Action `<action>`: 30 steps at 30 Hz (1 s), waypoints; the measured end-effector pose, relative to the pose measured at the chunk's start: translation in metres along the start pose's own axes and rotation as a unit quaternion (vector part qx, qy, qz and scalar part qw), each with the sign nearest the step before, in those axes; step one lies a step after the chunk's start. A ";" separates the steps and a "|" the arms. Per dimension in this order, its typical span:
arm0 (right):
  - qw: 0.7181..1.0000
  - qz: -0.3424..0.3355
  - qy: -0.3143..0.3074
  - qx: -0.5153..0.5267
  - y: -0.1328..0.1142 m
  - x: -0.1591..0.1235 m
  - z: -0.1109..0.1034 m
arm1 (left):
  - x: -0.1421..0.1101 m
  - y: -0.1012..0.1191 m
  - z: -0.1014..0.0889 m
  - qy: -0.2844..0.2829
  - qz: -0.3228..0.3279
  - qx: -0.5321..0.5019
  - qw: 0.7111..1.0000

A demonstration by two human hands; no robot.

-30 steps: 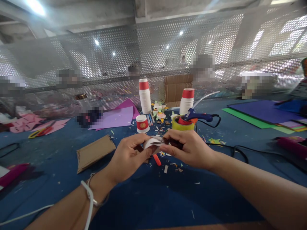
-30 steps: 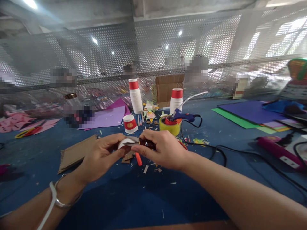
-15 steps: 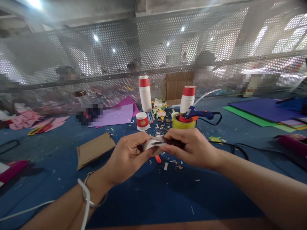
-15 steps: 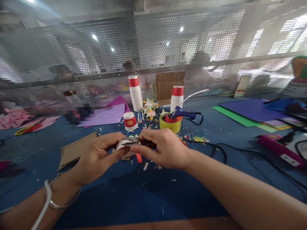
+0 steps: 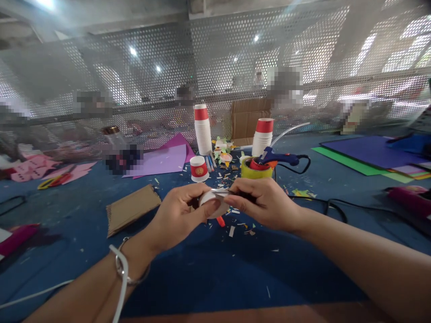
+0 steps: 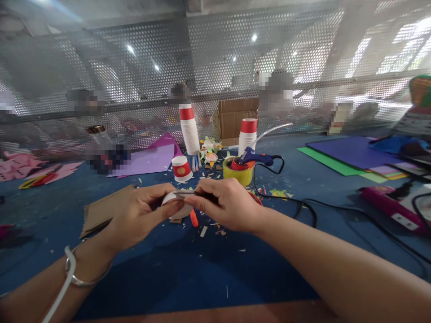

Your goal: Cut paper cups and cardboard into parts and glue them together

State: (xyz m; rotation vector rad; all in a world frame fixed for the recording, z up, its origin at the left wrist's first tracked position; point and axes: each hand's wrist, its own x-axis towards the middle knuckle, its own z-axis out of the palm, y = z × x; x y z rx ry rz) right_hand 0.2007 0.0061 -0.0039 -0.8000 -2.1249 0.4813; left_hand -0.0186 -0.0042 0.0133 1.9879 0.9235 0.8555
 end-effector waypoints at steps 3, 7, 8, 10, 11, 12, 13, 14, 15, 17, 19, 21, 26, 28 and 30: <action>0.998 0.048 0.025 0.026 0.003 0.001 -0.002 | 0.001 -0.004 -0.002 -0.001 -0.021 -0.024 0.999; 0.992 0.085 0.051 0.074 0.007 0.004 -0.003 | 0.002 -0.006 -0.002 0.000 -0.045 -0.058 0.997; 0.992 0.090 0.046 0.082 0.008 0.004 -0.002 | 0.002 -0.006 -0.002 0.000 -0.049 -0.065 0.997; 0.990 0.101 0.027 0.099 0.009 0.005 0.000 | 0.003 -0.005 -0.001 0.002 -0.056 -0.081 0.995; 0.988 0.107 0.015 0.111 0.010 0.005 0.002 | 0.003 -0.005 -0.001 0.004 -0.059 -0.091 0.994; 0.986 0.113 0.005 0.125 0.010 0.006 0.003 | 0.003 -0.005 -0.001 0.006 -0.062 -0.103 0.993; 0.983 0.119 -0.002 0.139 0.010 0.006 0.004 | 0.004 -0.004 -0.001 0.007 -0.066 -0.115 0.991; 0.981 0.123 -0.008 0.152 0.010 0.006 0.005 | 0.004 -0.004 0.000 0.010 -0.071 -0.127 0.989; 0.978 0.128 -0.011 0.164 0.010 0.006 0.005 | 0.004 -0.004 0.000 0.014 -0.076 -0.138 0.987; 0.972 0.140 -0.014 0.186 0.009 0.006 0.005 | 0.004 -0.004 0.002 0.026 -0.087 -0.153 0.984; 0.967 0.152 -0.014 0.205 0.009 0.006 0.006 | 0.004 -0.004 0.003 0.043 -0.087 -0.163 0.982; 0.963 0.160 -0.014 0.218 0.009 0.006 0.006 | 0.003 -0.002 0.004 0.063 -0.075 -0.163 0.982; 0.958 0.171 -0.007 0.232 0.010 0.005 0.009 | 0.002 0.002 0.004 0.112 -0.047 -0.076 0.990; 0.958 0.173 -0.006 0.230 0.009 0.005 0.010 | 0.001 0.003 0.005 0.121 -0.034 -0.032 0.992; 0.961 0.173 -0.008 0.214 0.008 0.005 0.009 | 0.000 0.003 0.005 0.130 -0.018 0.016 0.991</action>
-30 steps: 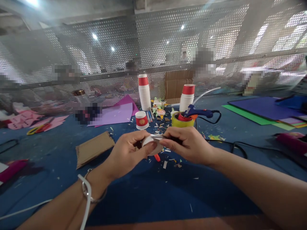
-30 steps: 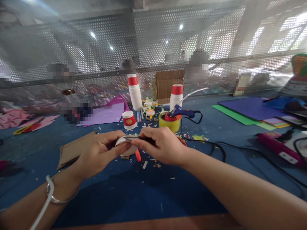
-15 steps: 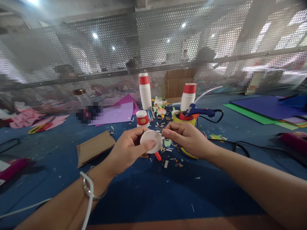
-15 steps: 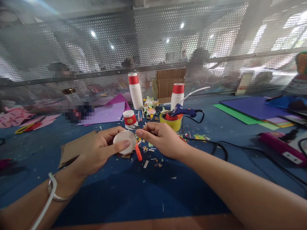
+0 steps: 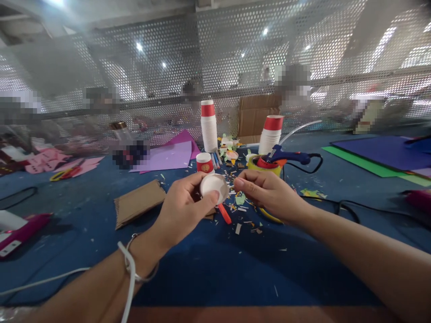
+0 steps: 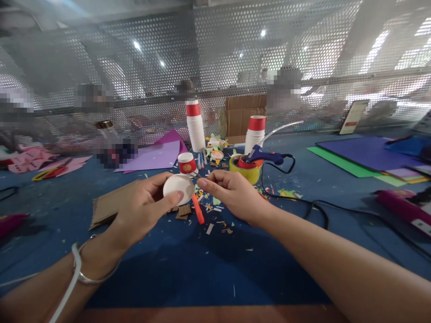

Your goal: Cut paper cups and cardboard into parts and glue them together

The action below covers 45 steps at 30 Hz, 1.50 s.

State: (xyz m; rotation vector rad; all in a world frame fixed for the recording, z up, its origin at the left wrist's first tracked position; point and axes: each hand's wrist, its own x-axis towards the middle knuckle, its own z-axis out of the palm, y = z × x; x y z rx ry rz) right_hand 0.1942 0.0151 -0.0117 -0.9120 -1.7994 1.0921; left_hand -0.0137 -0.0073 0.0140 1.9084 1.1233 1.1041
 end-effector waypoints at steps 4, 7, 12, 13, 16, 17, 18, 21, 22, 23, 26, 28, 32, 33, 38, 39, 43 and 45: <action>0.998 -0.008 -0.002 -0.066 -0.001 -0.001 -0.002 | -0.001 -0.001 -0.003 0.059 0.048 0.106 0.991; 0.993 -0.017 -0.001 -0.115 -0.002 -0.001 -0.003 | 0.000 -0.001 -0.006 0.093 0.078 0.164 0.979; 0.984 -0.032 -0.004 -0.175 -0.003 -0.002 -0.003 | 0.000 -0.001 -0.006 0.110 0.136 0.235 0.956; 0.982 -0.034 -0.004 -0.184 -0.003 -0.002 -0.002 | -0.001 0.000 -0.006 0.111 0.145 0.245 0.952; 0.978 -0.039 -0.007 -0.204 -0.003 -0.002 -0.002 | -0.002 0.002 -0.004 0.113 0.170 0.265 0.942; 0.977 -0.041 -0.008 -0.208 -0.004 -0.002 -0.002 | -0.003 0.002 -0.004 0.115 0.177 0.270 0.939; 0.976 -0.042 -0.009 -0.212 -0.004 -0.002 -0.002 | -0.003 0.003 -0.004 0.116 0.184 0.274 0.937; 0.976 -0.043 -0.014 -0.213 -0.004 -0.002 -0.002 | -0.005 0.004 -0.003 0.119 0.198 0.282 0.931; 0.976 -0.045 -0.015 -0.211 -0.004 -0.002 -0.002 | -0.005 0.005 -0.003 0.121 0.200 0.284 0.930; 0.976 -0.048 -0.015 -0.211 -0.004 -0.002 -0.002 | -0.005 0.005 -0.003 0.123 0.200 0.285 0.929; 0.976 -0.055 -0.017 -0.211 -0.005 -0.002 -0.002 | -0.005 0.006 -0.003 0.126 0.201 0.282 0.930; 0.976 -0.057 -0.021 -0.208 -0.005 -0.002 -0.002 | -0.005 0.006 -0.004 0.121 0.197 0.273 0.934; 0.979 -0.060 -0.024 -0.195 -0.006 -0.002 -0.004 | -0.002 0.002 -0.008 0.102 0.153 0.231 0.955; 0.979 -0.060 -0.025 -0.192 -0.007 -0.002 -0.004 | -0.001 0.001 -0.009 0.095 0.135 0.208 0.964; 0.981 -0.059 -0.047 -0.177 -0.009 -0.001 -0.007 | 0.007 -0.004 -0.012 0.027 -0.003 -0.023 0.999; 0.982 -0.060 -0.050 -0.174 -0.009 -0.001 -0.007 | 0.008 -0.004 -0.012 0.015 -0.028 -0.065 0.997; 0.982 -0.063 -0.054 -0.170 -0.010 -0.001 -0.008 | 0.011 -0.006 -0.013 -0.041 -0.099 -0.169 0.980; 0.980 -0.066 -0.047 -0.182 -0.010 -0.001 -0.008 | 0.010 -0.006 -0.012 -0.066 -0.124 -0.186 0.972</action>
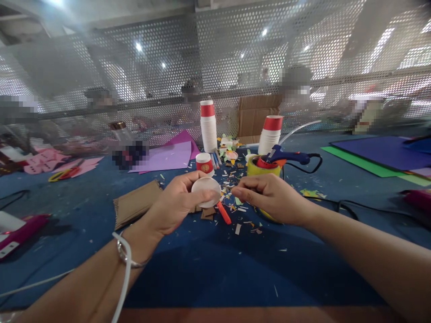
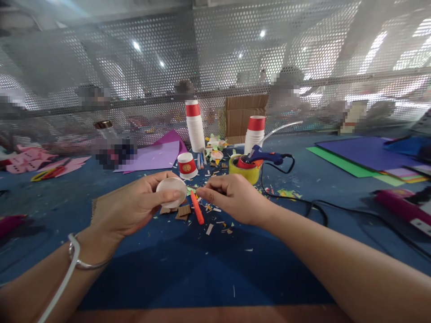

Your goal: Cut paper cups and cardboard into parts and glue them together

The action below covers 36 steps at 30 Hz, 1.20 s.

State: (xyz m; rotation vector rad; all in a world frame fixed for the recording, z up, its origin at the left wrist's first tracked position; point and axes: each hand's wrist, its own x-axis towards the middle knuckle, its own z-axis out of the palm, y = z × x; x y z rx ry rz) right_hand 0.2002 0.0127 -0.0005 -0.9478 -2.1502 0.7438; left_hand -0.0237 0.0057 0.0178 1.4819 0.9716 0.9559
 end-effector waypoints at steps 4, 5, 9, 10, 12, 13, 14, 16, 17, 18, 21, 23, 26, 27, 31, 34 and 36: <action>0.999 0.003 0.023 -0.030 0.001 -0.002 0.002 | -0.001 -0.001 0.004 0.008 0.005 0.019 1.000; 0.999 0.002 0.028 -0.035 0.002 -0.003 0.002 | -0.001 -0.001 0.005 0.011 0.011 0.028 0.999; 0.998 -0.013 0.038 -0.045 0.003 -0.004 0.003 | -0.001 -0.002 0.005 0.012 0.021 0.048 0.999; 0.998 -0.016 0.039 -0.046 0.003 -0.004 0.003 | -0.002 -0.003 0.005 0.011 0.022 0.050 0.998; 0.998 -0.020 0.041 -0.051 0.002 -0.004 0.003 | -0.002 -0.003 0.004 0.006 0.021 0.051 0.998; 0.997 -0.021 0.043 -0.054 0.001 -0.005 0.003 | -0.002 -0.004 0.004 0.002 0.017 0.049 0.999; 0.997 -0.023 0.045 -0.058 0.001 -0.005 0.003 | -0.003 -0.004 0.004 -0.003 0.012 0.045 0.999; 0.996 -0.031 0.049 -0.067 0.000 -0.006 0.003 | -0.003 -0.005 0.005 -0.012 0.000 0.034 0.999; 0.996 -0.036 0.050 -0.072 0.000 -0.006 0.004 | -0.004 -0.006 0.006 -0.016 -0.004 0.029 0.999; 0.995 -0.040 0.052 -0.075 -0.001 -0.006 0.004 | -0.004 -0.006 0.006 -0.018 -0.007 0.023 1.000; 0.994 -0.051 0.056 -0.080 -0.001 -0.007 0.003 | -0.005 -0.007 0.009 -0.014 -0.006 0.010 1.000; 0.993 -0.058 0.060 -0.080 -0.001 -0.007 0.003 | -0.006 -0.006 0.011 -0.005 -0.002 0.008 1.000; 0.992 -0.070 0.064 -0.084 -0.001 -0.006 0.002 | -0.008 -0.004 0.013 0.006 -0.004 0.007 1.000; 0.991 -0.074 0.066 -0.087 -0.001 -0.006 0.002 | -0.008 -0.004 0.014 0.007 -0.006 0.005 1.000; 0.989 -0.080 0.077 -0.095 -0.002 -0.006 0.002 | -0.009 -0.003 0.015 0.008 -0.018 -0.016 1.000; 0.989 -0.075 0.086 -0.097 -0.001 -0.005 0.004 | -0.007 -0.004 0.014 0.012 -0.031 -0.032 0.999; 0.989 -0.067 0.091 -0.097 0.000 -0.004 0.005 | -0.005 -0.005 0.014 0.012 -0.032 -0.032 0.999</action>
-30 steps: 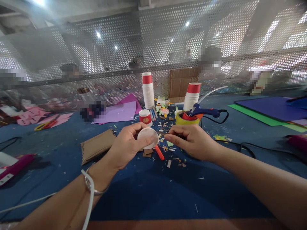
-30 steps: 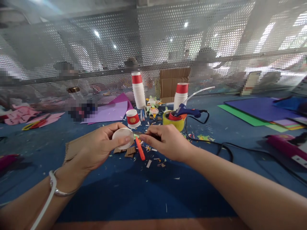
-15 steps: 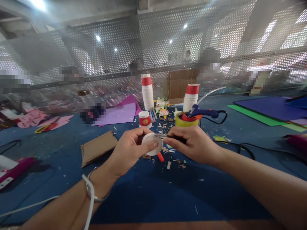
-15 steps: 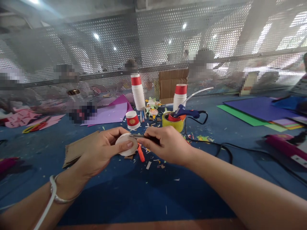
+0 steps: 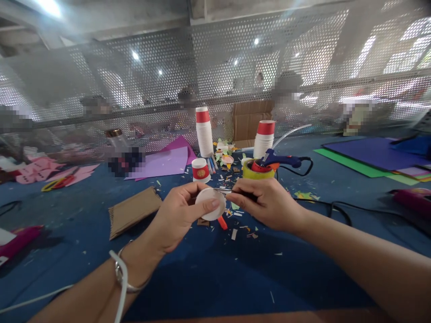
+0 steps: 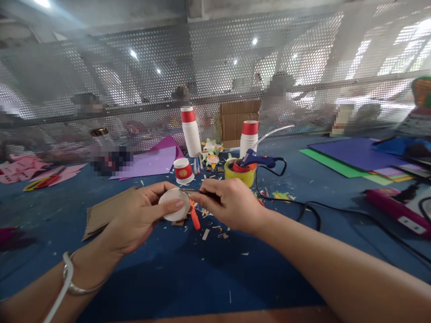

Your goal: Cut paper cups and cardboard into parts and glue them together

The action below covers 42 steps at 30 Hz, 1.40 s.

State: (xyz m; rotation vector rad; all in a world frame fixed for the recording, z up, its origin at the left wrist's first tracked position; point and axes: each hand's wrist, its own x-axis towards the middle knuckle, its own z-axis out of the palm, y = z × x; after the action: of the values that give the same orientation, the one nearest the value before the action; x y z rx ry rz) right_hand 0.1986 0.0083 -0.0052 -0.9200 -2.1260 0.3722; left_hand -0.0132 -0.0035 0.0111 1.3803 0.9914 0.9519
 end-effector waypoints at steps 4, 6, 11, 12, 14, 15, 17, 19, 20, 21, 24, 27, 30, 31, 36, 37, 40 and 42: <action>1.000 0.015 0.005 0.000 0.001 -0.001 0.004 | 0.000 0.000 0.000 -0.015 0.004 -0.005 1.000; 1.000 0.019 0.007 0.001 0.001 -0.002 0.005 | -0.001 0.000 0.002 -0.027 -0.002 -0.014 1.000; 0.998 0.052 0.028 0.009 -0.001 -0.001 0.003 | -0.001 -0.001 0.002 -0.022 -0.002 -0.019 1.000; 0.997 0.063 0.035 0.014 -0.001 0.000 0.003 | -0.001 -0.002 0.002 -0.018 0.003 -0.015 1.000; 0.995 0.082 0.046 0.032 -0.001 0.002 0.003 | 0.000 -0.003 0.001 -0.017 0.008 -0.001 1.000; 0.994 0.090 0.048 0.048 0.000 0.002 0.004 | -0.001 -0.004 0.002 -0.021 0.009 0.007 1.000; 0.989 0.104 0.043 0.097 0.000 0.004 0.005 | -0.001 -0.004 0.003 -0.033 0.013 0.021 0.999; 0.979 0.119 0.024 0.164 0.001 0.004 0.007 | -0.003 -0.004 0.004 -0.043 0.020 0.031 0.998; 0.972 0.126 0.010 0.198 0.000 0.004 0.008 | -0.003 -0.003 0.005 -0.047 0.023 0.034 0.998; 0.965 0.133 -0.003 0.228 -0.001 0.004 0.008 | -0.004 -0.003 0.006 -0.048 0.024 0.038 0.998; 0.947 0.150 -0.035 0.281 -0.004 0.004 0.008 | -0.005 -0.001 0.008 -0.047 0.026 0.050 0.997; 0.932 0.165 -0.053 0.318 -0.004 0.004 0.009 | -0.005 0.000 0.008 -0.045 0.024 0.053 0.997; 0.915 0.180 -0.057 0.356 -0.002 0.004 0.011 | -0.005 0.000 0.009 -0.046 0.022 0.052 0.997; 0.910 0.183 -0.058 0.368 -0.002 0.004 0.012 | -0.005 0.000 0.009 -0.046 0.022 0.051 0.997; 0.885 0.207 -0.055 0.414 -0.002 0.004 0.012 | -0.005 -0.003 0.010 -0.036 0.016 0.020 0.999; 0.883 0.210 -0.053 0.417 -0.002 0.004 0.011 | -0.005 -0.004 0.009 -0.034 0.016 0.009 0.999; 0.883 0.210 -0.052 0.416 -0.001 0.005 0.009 | -0.003 -0.006 0.008 -0.018 0.007 -0.016 1.000; 0.883 0.204 -0.058 0.418 0.001 0.005 0.008 | -0.001 -0.005 0.006 0.005 0.007 -0.023 1.000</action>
State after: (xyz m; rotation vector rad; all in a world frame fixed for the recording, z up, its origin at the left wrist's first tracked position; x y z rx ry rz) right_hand 0.1909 0.0124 -0.0079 -0.8029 -1.5720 1.4531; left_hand -0.0075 -0.0061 0.0061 1.3470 0.9633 0.9865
